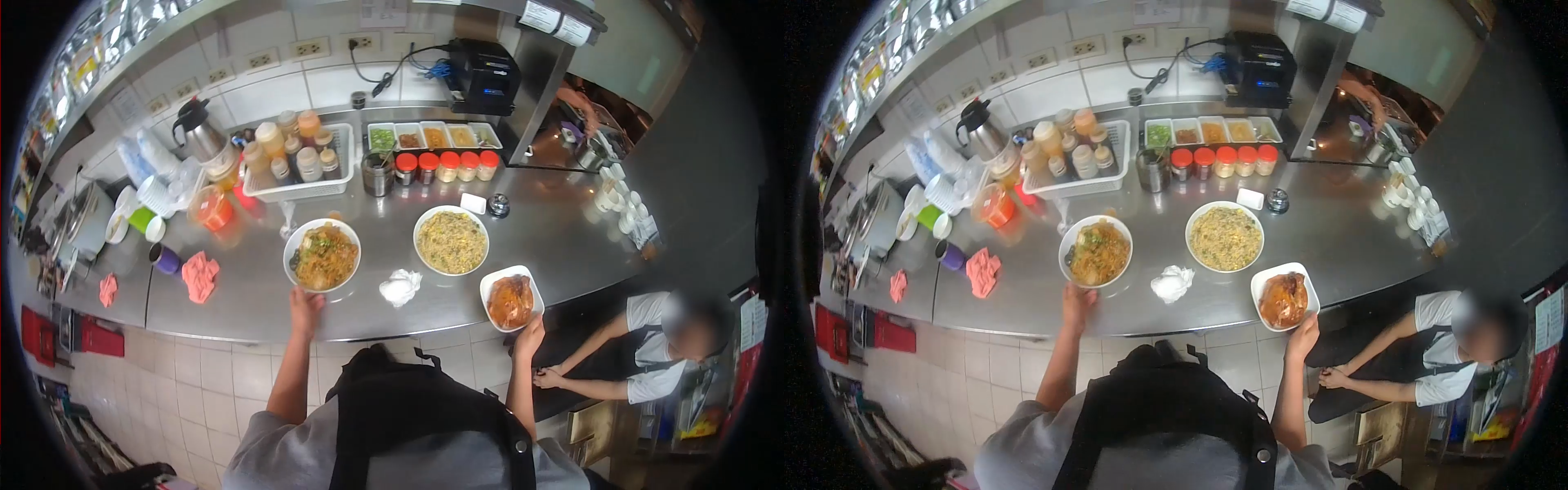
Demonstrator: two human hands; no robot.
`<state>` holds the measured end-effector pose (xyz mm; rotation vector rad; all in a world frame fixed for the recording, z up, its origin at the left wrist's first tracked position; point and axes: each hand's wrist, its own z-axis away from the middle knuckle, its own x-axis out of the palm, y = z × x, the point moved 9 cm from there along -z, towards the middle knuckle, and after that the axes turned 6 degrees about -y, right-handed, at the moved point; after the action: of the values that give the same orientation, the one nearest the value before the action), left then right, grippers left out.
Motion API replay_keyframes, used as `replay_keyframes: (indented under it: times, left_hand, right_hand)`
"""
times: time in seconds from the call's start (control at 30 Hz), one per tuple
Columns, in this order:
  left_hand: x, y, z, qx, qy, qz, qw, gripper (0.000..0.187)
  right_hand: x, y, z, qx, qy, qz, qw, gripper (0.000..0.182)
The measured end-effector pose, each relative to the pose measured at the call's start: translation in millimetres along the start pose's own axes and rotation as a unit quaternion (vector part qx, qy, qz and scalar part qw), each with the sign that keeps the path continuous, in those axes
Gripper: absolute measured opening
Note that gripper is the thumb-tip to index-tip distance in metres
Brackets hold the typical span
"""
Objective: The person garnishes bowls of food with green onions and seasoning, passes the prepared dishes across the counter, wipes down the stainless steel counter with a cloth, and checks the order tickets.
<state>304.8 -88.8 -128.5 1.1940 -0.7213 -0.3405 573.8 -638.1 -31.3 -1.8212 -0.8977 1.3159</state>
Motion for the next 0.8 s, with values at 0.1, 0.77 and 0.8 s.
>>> replay_keyframes:
  times: [0.1, 0.77, 0.8]
  left_hand:
    - [-17.7, 0.0, -30.7, -0.063, -0.034, -0.075, 0.995, 0.048]
    - [30.0, -31.2, 33.2, -0.027, 0.154, -0.011, 0.988, 0.032]
    - [35.7, -38.9, 37.7, -0.029, 0.164, -0.010, 0.986, 0.032]
  right_hand:
    - [11.4, 24.2, -15.2, 0.106, 0.023, -0.092, 0.990, 0.049]
    - [84.1, 153.1, -227.4, 0.236, 0.053, -0.282, 0.928, 0.047]
    - [90.8, 157.2, -242.0, 0.233, 0.033, -0.301, 0.924, 0.048]
